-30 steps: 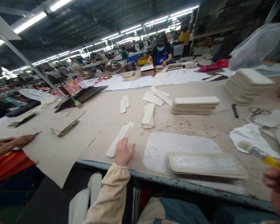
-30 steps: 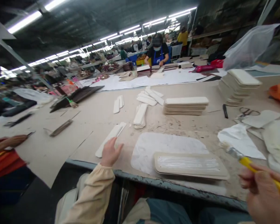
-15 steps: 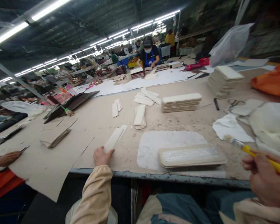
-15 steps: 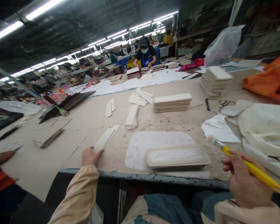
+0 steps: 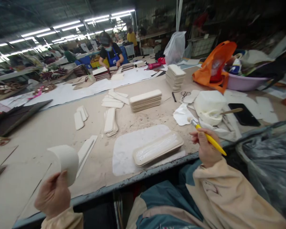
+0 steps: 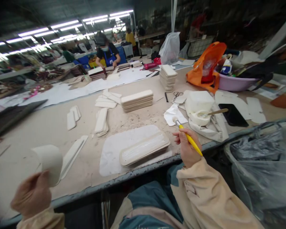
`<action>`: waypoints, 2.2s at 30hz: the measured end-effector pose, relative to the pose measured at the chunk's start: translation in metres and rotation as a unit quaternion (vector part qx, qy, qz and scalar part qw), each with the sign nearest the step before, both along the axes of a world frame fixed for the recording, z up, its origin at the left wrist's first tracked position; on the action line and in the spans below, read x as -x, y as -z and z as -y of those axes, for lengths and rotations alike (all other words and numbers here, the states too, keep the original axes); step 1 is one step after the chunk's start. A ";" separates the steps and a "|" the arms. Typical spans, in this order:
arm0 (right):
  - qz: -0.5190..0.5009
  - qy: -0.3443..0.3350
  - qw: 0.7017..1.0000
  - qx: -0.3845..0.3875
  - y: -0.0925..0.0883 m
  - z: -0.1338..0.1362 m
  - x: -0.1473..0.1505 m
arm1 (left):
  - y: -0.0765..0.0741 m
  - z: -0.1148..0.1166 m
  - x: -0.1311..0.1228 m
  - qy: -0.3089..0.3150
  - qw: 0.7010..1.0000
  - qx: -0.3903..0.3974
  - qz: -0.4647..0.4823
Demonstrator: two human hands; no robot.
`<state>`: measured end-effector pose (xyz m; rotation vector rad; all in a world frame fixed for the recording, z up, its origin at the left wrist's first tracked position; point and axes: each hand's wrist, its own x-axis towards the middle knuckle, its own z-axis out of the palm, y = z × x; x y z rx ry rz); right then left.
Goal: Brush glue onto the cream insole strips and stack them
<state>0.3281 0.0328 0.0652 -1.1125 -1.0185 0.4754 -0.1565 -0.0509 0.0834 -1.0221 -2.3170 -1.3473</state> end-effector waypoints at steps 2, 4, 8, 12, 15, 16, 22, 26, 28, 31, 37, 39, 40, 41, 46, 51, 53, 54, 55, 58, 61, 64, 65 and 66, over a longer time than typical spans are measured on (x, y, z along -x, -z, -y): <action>-0.016 -0.024 0.999 0.012 -0.001 0.000 0.003 | -0.010 -0.001 -0.033 0.083 0.996 -0.018 0.009; -0.049 -0.090 0.994 0.025 -0.002 0.001 0.007 | -0.014 -0.003 -0.070 0.203 0.978 -0.012 0.042; -0.103 -0.220 0.968 0.059 -0.003 0.004 0.011 | -0.018 -0.012 -0.146 0.445 0.881 0.105 0.121; -0.114 -0.227 0.963 0.084 -0.003 0.007 0.007 | -0.023 -0.025 -0.206 0.534 0.803 0.202 0.171; -0.099 -0.185 0.974 0.092 0.000 0.006 0.002 | -0.022 -0.032 -0.225 0.540 0.772 0.244 0.228; -0.095 -0.170 0.976 0.094 0.002 0.005 0.000 | -0.021 -0.033 -0.226 0.537 0.762 0.258 0.254; 0.011 -0.031 0.992 0.125 0.009 -0.009 -0.001 | -0.016 -0.042 -0.202 0.526 0.688 0.263 0.426; 0.105 -0.021 0.984 0.140 0.007 -0.024 0.006 | -0.017 -0.061 -0.187 0.453 0.750 0.262 0.405; 0.142 -0.014 0.979 0.146 0.006 -0.029 0.010 | -0.017 -0.072 -0.182 0.435 0.770 0.271 0.380; 0.191 -0.006 0.968 0.163 0.008 -0.034 0.014 | -0.013 -0.083 -0.176 0.422 0.784 0.293 0.349; 0.232 -0.021 0.957 0.173 0.020 -0.036 0.012 | -0.001 -0.082 -0.171 0.423 0.781 0.323 0.328; 0.247 -0.026 0.953 0.175 0.023 -0.036 0.011 | 0.003 -0.081 -0.170 0.426 0.785 0.330 0.306; 0.254 -0.027 0.951 0.176 0.024 -0.036 0.011 | 0.004 -0.080 -0.170 0.428 0.788 0.333 0.291; 0.260 -0.026 0.949 0.177 0.026 -0.037 0.011 | 0.006 -0.080 -0.170 0.429 0.792 0.337 0.273; 0.287 -0.023 0.942 0.175 0.028 -0.036 0.011 | 0.009 -0.081 -0.170 0.423 0.810 0.356 0.197; 0.330 -0.026 0.927 0.177 0.025 -0.035 0.012 | 0.008 -0.081 -0.172 0.421 0.817 0.372 0.134; 0.346 -0.025 0.921 0.179 0.024 -0.035 0.013 | 0.007 -0.081 -0.172 0.420 0.816 0.377 0.126; 0.352 -0.024 0.918 0.178 0.024 -0.035 0.013 | 0.007 -0.081 -0.172 0.420 0.815 0.378 0.124; 0.359 -0.022 0.916 0.177 0.024 -0.035 0.014 | 0.007 -0.082 -0.172 0.421 0.814 0.379 0.125; 0.372 -0.020 0.911 0.177 0.024 -0.034 0.014 | 0.007 -0.082 -0.172 0.424 0.813 0.379 0.127; 0.385 -0.024 0.906 0.175 0.025 -0.034 0.014 | 0.006 -0.082 -0.172 0.431 0.808 0.383 0.123; 0.402 -0.021 0.898 0.175 0.025 -0.033 0.014 | 0.003 -0.082 -0.173 0.437 0.801 0.393 0.114; 0.408 -0.019 0.896 0.176 0.024 -0.033 0.014 | 0.003 -0.082 -0.173 0.440 0.799 0.395 0.109; 0.413 -0.018 0.893 0.177 0.024 -0.033 0.014 | 0.002 -0.082 -0.173 0.443 0.797 0.397 0.103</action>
